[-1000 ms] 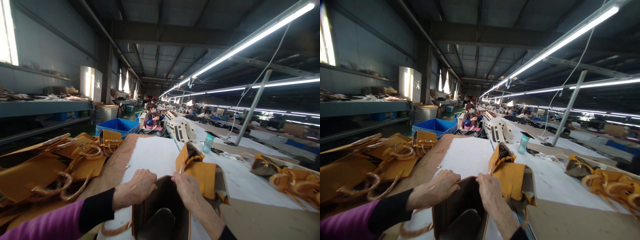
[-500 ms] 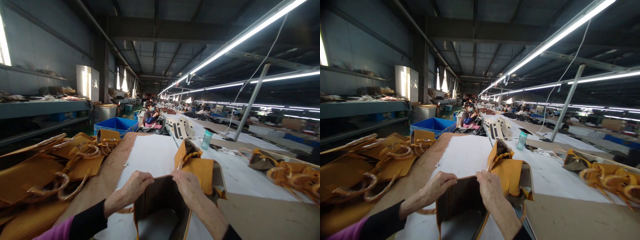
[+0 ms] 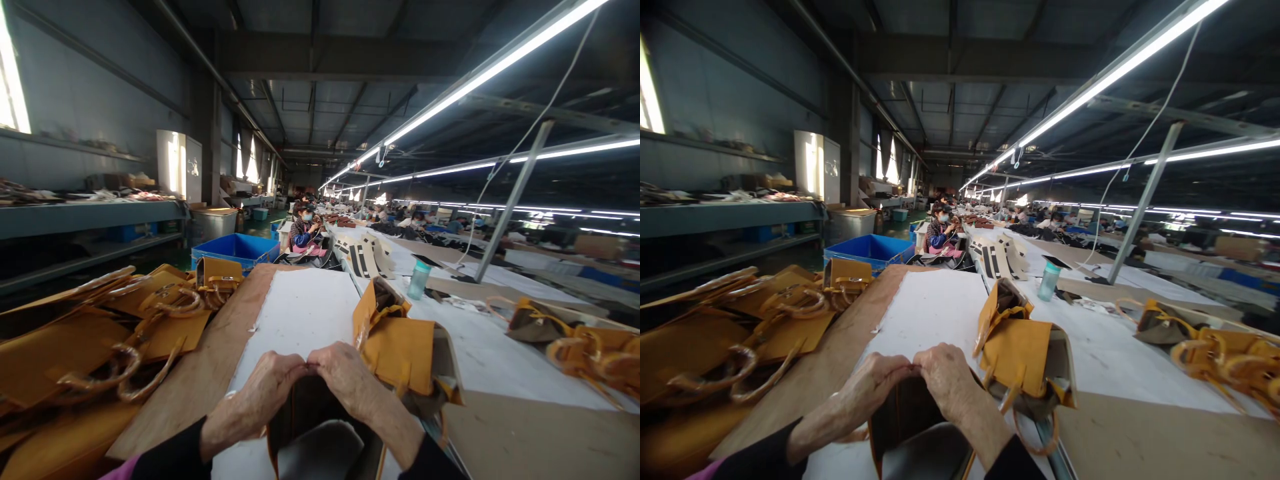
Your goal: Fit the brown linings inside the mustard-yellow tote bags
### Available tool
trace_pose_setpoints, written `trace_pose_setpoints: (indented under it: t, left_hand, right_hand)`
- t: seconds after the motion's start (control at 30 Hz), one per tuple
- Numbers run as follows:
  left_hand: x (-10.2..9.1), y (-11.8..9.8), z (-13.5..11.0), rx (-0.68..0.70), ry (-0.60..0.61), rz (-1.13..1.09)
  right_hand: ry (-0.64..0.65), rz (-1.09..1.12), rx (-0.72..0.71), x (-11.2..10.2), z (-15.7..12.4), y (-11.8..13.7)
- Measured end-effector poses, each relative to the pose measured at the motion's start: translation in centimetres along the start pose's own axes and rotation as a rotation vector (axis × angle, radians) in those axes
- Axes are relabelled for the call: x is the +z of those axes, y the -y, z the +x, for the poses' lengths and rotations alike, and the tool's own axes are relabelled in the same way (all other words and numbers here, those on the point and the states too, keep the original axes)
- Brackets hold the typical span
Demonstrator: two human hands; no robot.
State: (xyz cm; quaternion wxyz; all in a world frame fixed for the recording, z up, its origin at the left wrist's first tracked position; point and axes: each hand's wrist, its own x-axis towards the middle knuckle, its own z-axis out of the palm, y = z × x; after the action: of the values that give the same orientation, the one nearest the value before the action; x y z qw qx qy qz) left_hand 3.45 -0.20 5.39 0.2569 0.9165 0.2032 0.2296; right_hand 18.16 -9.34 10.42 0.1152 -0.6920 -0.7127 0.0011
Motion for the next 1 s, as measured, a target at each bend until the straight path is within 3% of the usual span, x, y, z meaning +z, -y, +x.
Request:
trace_pose_setpoints:
  t: [0.27, 0.5, 0.67, 0.83, 1.0]
  left_hand:
    - [-0.7, -1.1, -0.6, -0.061, 0.01, -0.108]
    - [-1.3, -0.6, -1.8, -0.124, 0.011, -0.236]
    - [-1.1, -0.8, -1.1, -0.168, -0.029, -0.242]
    - [-0.4, -0.8, -1.6, -0.112, -0.072, -0.222]
    - [-1.2, -0.8, -1.6, -0.053, 0.057, -0.274]
  right_hand:
    - [-0.009, -0.036, 0.114, -0.1, -1.3, -1.0]
    - [-0.023, -0.038, 0.35, -0.8, -3.9, -4.0]
    - [-0.003, -0.152, 0.391, -0.2, -4.0, -3.9]
    - [-0.025, -0.199, 0.396, -0.3, -3.4, -3.8]
    - [-0.009, -0.169, 0.413, -1.1, -4.2, -2.8]
